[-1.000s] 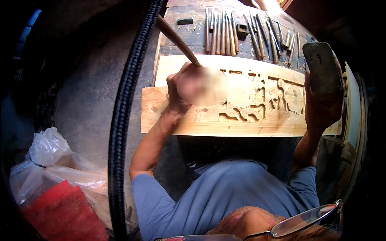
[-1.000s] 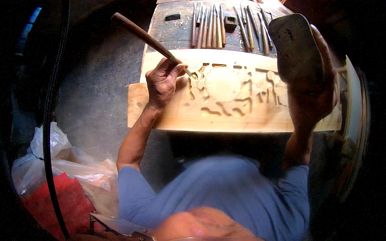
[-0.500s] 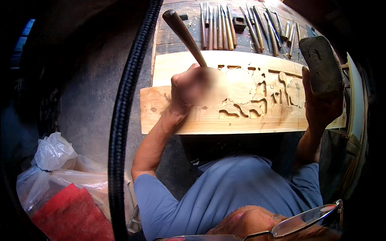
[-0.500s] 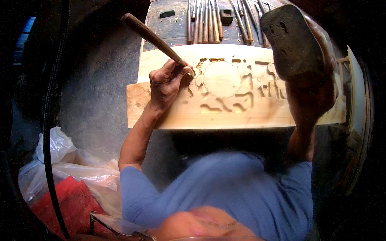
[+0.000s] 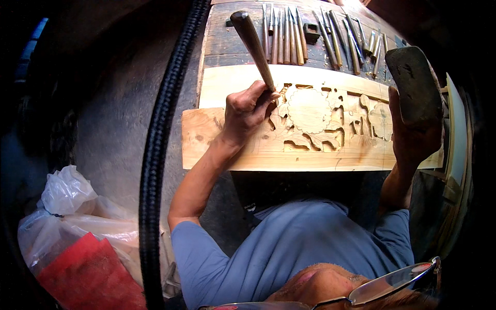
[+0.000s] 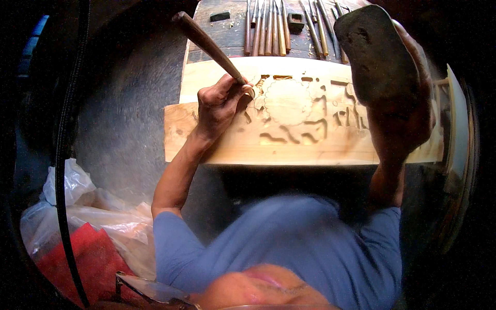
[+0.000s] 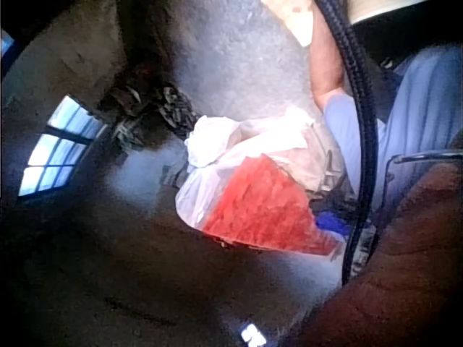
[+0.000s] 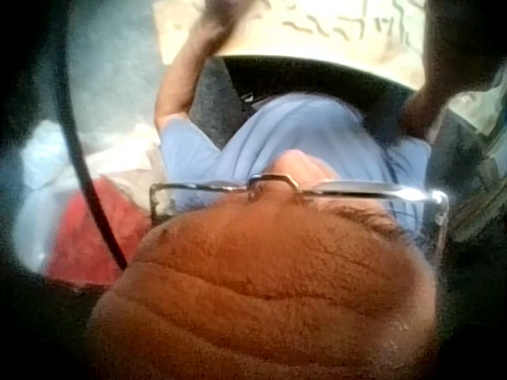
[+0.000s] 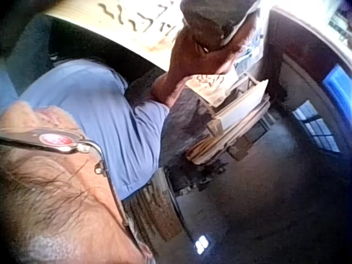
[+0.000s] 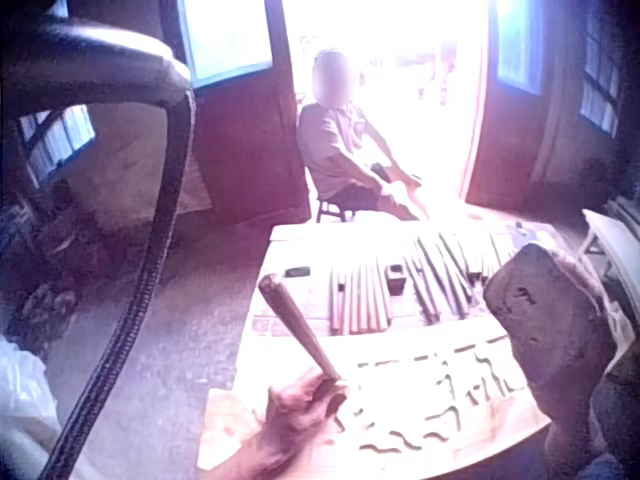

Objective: The person carves detailed patterns into a wooden board using a variety of chisels and a mallet, striking the chisel with the mallet to remove wood.

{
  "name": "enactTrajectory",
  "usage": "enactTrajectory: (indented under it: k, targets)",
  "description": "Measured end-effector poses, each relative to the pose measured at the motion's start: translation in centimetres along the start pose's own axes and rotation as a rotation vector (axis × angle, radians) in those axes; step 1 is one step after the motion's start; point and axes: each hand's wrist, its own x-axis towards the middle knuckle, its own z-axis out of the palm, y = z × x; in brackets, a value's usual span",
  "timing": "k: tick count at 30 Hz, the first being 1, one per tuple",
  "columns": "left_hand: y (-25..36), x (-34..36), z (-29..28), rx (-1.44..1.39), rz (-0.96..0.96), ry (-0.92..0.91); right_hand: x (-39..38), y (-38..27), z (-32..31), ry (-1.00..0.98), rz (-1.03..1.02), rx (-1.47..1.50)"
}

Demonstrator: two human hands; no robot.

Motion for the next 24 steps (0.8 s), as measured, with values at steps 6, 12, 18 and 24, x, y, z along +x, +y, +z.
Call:
enactTrajectory:
  k: [6,12,18,24]
  targets:
    - [0.1,0.1,0.0,0.003,0.042,0.024,0.2,-0.2,-0.1,0.022,0.016,0.038]
    - [0.2,-0.1,0.1,0.034,0.071,0.037,0.0,-0.3,0.1,0.024,-0.012,0.028]
    - [0.1,0.2,0.6,0.103,0.224,0.044,1.2,3.3,-1.3,0.048,-0.072,-0.067]
    - [0.7,-0.1,0.2,0.191,0.274,0.003,3.8,2.4,1.4,-0.108,-0.19,-0.031]
